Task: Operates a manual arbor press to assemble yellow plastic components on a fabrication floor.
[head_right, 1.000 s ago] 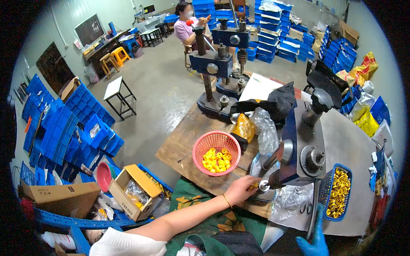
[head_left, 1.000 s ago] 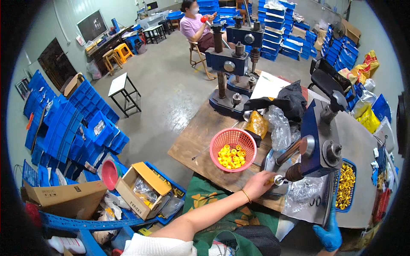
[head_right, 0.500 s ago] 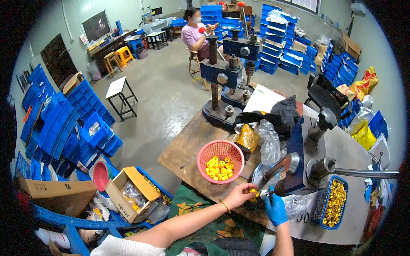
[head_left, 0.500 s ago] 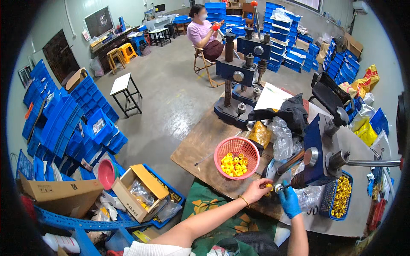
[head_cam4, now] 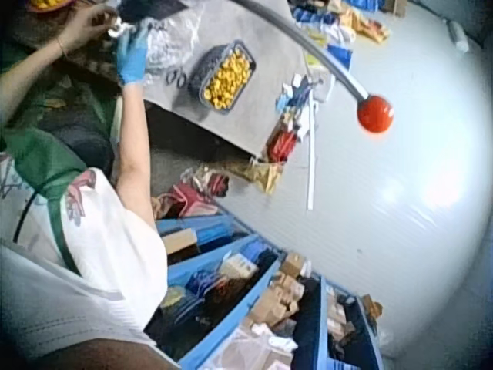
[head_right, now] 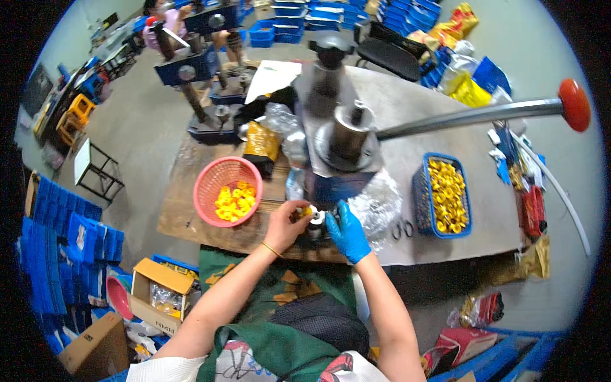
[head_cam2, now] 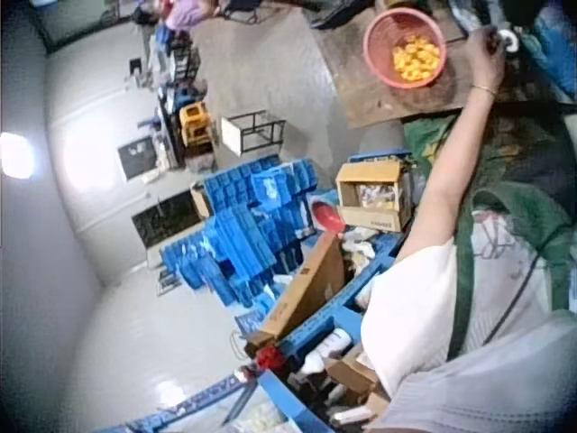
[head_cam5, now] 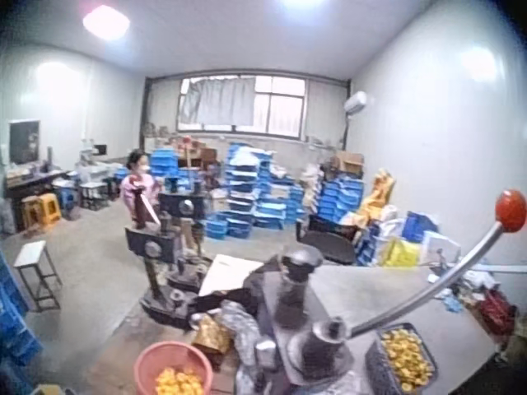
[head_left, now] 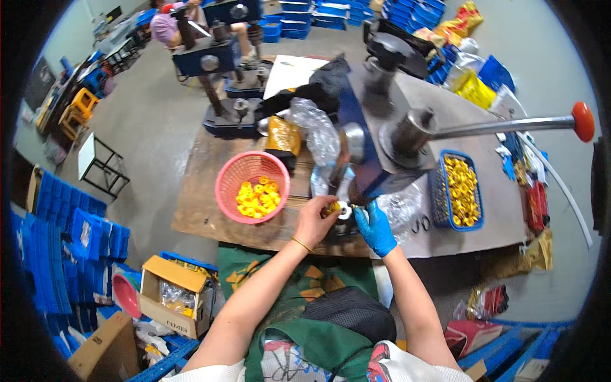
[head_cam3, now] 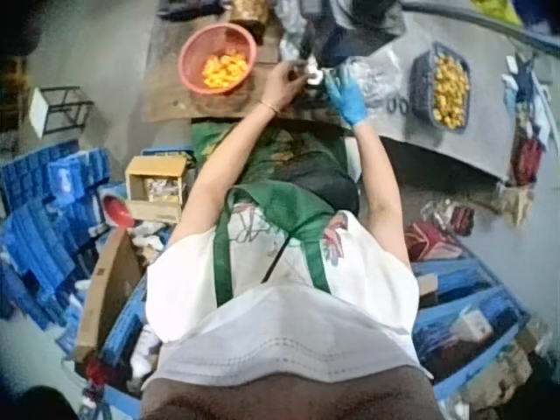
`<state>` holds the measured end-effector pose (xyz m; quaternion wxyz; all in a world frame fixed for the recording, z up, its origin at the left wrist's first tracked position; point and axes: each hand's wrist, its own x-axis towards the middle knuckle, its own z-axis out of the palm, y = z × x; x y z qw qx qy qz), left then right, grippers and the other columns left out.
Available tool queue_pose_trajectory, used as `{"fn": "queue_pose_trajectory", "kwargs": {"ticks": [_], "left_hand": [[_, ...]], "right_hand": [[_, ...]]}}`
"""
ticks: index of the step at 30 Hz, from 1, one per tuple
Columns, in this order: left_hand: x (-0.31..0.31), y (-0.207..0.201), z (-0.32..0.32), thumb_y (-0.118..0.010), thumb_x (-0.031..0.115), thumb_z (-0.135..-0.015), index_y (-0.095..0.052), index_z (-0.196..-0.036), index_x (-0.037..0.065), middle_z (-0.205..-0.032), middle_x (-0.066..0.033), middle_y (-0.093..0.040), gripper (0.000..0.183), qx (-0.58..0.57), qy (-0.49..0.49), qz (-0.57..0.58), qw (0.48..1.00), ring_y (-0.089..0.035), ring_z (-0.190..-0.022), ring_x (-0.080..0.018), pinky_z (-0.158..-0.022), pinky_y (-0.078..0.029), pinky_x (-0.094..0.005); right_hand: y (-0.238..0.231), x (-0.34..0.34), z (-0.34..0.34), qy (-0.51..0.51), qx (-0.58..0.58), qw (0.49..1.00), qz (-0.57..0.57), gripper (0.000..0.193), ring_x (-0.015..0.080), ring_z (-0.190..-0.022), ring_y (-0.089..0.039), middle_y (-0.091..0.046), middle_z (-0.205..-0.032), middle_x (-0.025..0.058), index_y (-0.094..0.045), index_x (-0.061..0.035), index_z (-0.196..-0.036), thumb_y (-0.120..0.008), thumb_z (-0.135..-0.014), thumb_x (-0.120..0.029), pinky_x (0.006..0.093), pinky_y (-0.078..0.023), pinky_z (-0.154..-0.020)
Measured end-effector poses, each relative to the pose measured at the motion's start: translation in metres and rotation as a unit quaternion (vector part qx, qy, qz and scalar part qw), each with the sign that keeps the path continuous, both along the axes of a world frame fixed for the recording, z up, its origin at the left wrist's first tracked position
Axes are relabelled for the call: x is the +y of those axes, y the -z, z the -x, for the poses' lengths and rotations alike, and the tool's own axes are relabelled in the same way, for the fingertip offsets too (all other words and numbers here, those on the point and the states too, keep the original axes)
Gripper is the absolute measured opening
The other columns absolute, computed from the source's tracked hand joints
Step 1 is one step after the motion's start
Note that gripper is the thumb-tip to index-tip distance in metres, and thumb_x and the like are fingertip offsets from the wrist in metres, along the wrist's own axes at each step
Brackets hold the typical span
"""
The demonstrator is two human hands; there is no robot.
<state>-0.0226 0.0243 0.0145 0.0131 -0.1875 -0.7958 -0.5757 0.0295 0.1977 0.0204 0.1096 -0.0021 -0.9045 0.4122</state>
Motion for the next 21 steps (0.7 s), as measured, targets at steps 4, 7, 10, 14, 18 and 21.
{"fn": "queue_pose_trajectory", "kwargs": {"ticks": [4, 7, 10, 14, 18, 21], "left_hand": [[0.015, -0.005, -0.001, -0.071, 0.012, -0.067, -0.057, -0.082, 0.002, -0.073, -0.0103, -0.054, 0.023, 0.082, 0.023, 0.026, 0.996, -0.053, -0.066, -0.0236, -0.060, -0.044, -0.0318], [0.017, -0.006, -0.004, -0.072, 0.012, -0.063, -0.052, -0.073, 0.001, -0.069, -0.0132, -0.048, 0.025, 0.106, 0.024, 0.059, 0.992, -0.051, -0.070, -0.0308, -0.061, -0.041, -0.0369], [0.011, -0.008, -0.008, -0.071, 0.009, -0.065, -0.061, -0.099, 0.007, -0.090, -0.0091, -0.061, 0.036, 0.058, 0.011, 0.019, 0.998, -0.057, -0.077, -0.0247, -0.069, -0.047, -0.0326], [-0.005, -0.010, -0.009, -0.072, 0.007, -0.066, -0.063, -0.100, 0.006, -0.082, -0.0071, -0.062, 0.035, -0.023, -0.017, 0.032, 0.999, -0.052, -0.063, -0.0133, -0.061, -0.045, -0.0258], [-0.023, 0.004, -0.010, -0.071, 0.006, -0.068, -0.063, -0.099, 0.004, -0.081, -0.0037, -0.061, 0.032, -0.038, -0.045, 0.005, 0.998, -0.050, -0.064, -0.0092, -0.061, -0.044, -0.0230], [-0.024, 0.004, -0.012, -0.070, 0.005, -0.068, -0.063, -0.099, 0.004, -0.081, -0.0032, -0.061, 0.032, -0.048, -0.049, 0.003, 0.998, -0.049, -0.064, -0.0087, -0.062, -0.044, -0.0223]], "right_hand": [[-0.030, 0.016, -0.009, 0.025, 0.024, 0.996, 0.080, 0.033, 0.0162, -0.080, -0.058, -0.059, -0.091, 0.0107, -0.049, -0.0019, -0.108, -0.062, -0.078, -0.008, 0.0290, -0.046, -0.072], [-0.039, 0.017, -0.012, 0.010, 0.007, 0.995, 0.096, 0.035, 0.0161, -0.077, -0.058, -0.059, -0.088, 0.0107, -0.050, -0.0014, -0.106, -0.065, -0.076, -0.009, 0.0284, -0.046, -0.070], [-0.042, 0.013, -0.006, -0.032, -0.023, 0.999, 0.033, 0.037, 0.0196, -0.072, -0.058, -0.058, -0.083, 0.0127, -0.052, -0.0004, -0.104, -0.068, -0.073, -0.013, 0.0290, -0.046, -0.067], [-0.025, 0.014, 0.006, -0.079, -0.026, 0.991, -0.101, 0.037, 0.0307, -0.068, -0.057, -0.058, -0.076, 0.0170, -0.057, 0.0011, -0.097, -0.071, -0.069, -0.019, 0.0359, -0.046, -0.062], [-0.025, 0.011, 0.023, -0.131, 0.062, 0.967, -0.210, 0.035, 0.0350, -0.072, -0.057, -0.060, -0.081, 0.0185, -0.061, -0.0014, -0.092, -0.071, -0.065, -0.022, 0.0406, -0.045, -0.061], [-0.038, 0.009, 0.030, -0.158, 0.027, 0.965, -0.206, 0.032, 0.0352, -0.074, -0.058, -0.061, -0.084, 0.0184, -0.063, -0.0052, -0.090, -0.070, -0.066, -0.025, 0.0410, -0.046, -0.062]]}}
